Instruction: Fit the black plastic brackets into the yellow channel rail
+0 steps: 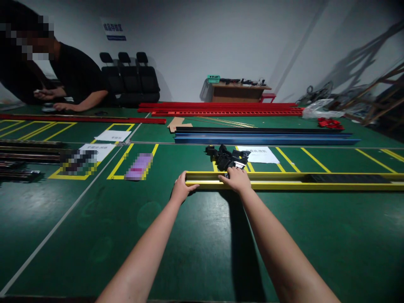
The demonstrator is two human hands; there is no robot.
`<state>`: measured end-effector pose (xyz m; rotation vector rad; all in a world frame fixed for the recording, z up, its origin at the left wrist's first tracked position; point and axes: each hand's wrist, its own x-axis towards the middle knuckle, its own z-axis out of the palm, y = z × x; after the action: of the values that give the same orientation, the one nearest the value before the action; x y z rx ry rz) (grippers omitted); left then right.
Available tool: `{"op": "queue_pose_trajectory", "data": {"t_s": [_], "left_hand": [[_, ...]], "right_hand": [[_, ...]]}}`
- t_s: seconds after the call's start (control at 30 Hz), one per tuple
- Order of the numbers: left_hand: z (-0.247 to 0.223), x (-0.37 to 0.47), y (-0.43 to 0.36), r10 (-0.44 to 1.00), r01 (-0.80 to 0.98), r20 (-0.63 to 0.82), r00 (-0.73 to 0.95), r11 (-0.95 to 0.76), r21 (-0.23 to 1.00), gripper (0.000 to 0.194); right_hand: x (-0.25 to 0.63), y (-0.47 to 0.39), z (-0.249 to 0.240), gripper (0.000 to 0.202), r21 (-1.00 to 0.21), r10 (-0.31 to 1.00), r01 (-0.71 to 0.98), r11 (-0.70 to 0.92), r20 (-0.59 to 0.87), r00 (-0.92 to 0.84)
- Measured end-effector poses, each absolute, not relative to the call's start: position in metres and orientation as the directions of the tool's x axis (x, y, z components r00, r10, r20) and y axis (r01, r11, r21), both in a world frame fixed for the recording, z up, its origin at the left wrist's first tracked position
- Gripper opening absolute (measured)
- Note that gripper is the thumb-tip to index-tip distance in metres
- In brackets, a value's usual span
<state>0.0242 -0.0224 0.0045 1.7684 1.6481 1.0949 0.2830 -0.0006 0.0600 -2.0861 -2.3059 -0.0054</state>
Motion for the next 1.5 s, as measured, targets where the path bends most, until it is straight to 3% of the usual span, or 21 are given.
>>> {"op": "queue_pose_trajectory", "data": {"t_s": [0.37, 0.67, 1.07, 1.33, 1.5], "left_hand": [[0.0055, 0.0251, -0.0226, 0.975, 0.576, 0.217, -0.043, -0.153, 0.803, 0.072], [0.0055, 0.0252, -0.0233, 0.973, 0.577, 0.225, -0.054, -0.153, 0.802, 0.069], [0.0031, 0.0241, -0.0221, 0.972, 0.577, 0.236, -0.025, -0.178, 0.797, 0.072], [-0.0006, 0.0228, -0.0208, 0.968, 0.597, 0.252, -0.008, -0.197, 0.778, 0.075], [0.0017, 0.0233, -0.0218, 0.969, 0.59, 0.248, -0.013, -0.193, 0.784, 0.071]], "right_hand": [[0.2821, 0.0006, 0.0587, 0.039, 0.008, 0.997, 0.997, 0.074, 0.011, -0.074], [0.2828, -0.002, 0.0614, 0.051, -0.001, 0.996, 0.996, 0.09, 0.019, -0.09], [0.2827, 0.0003, 0.0579, 0.031, 0.018, 0.995, 0.995, 0.095, 0.038, -0.095], [0.2838, -0.0019, 0.0593, 0.041, -0.013, 0.993, 0.995, 0.103, 0.055, -0.102], [0.2824, -0.0003, 0.0595, 0.033, 0.008, 0.996, 0.996, 0.088, 0.02, -0.088]]}}
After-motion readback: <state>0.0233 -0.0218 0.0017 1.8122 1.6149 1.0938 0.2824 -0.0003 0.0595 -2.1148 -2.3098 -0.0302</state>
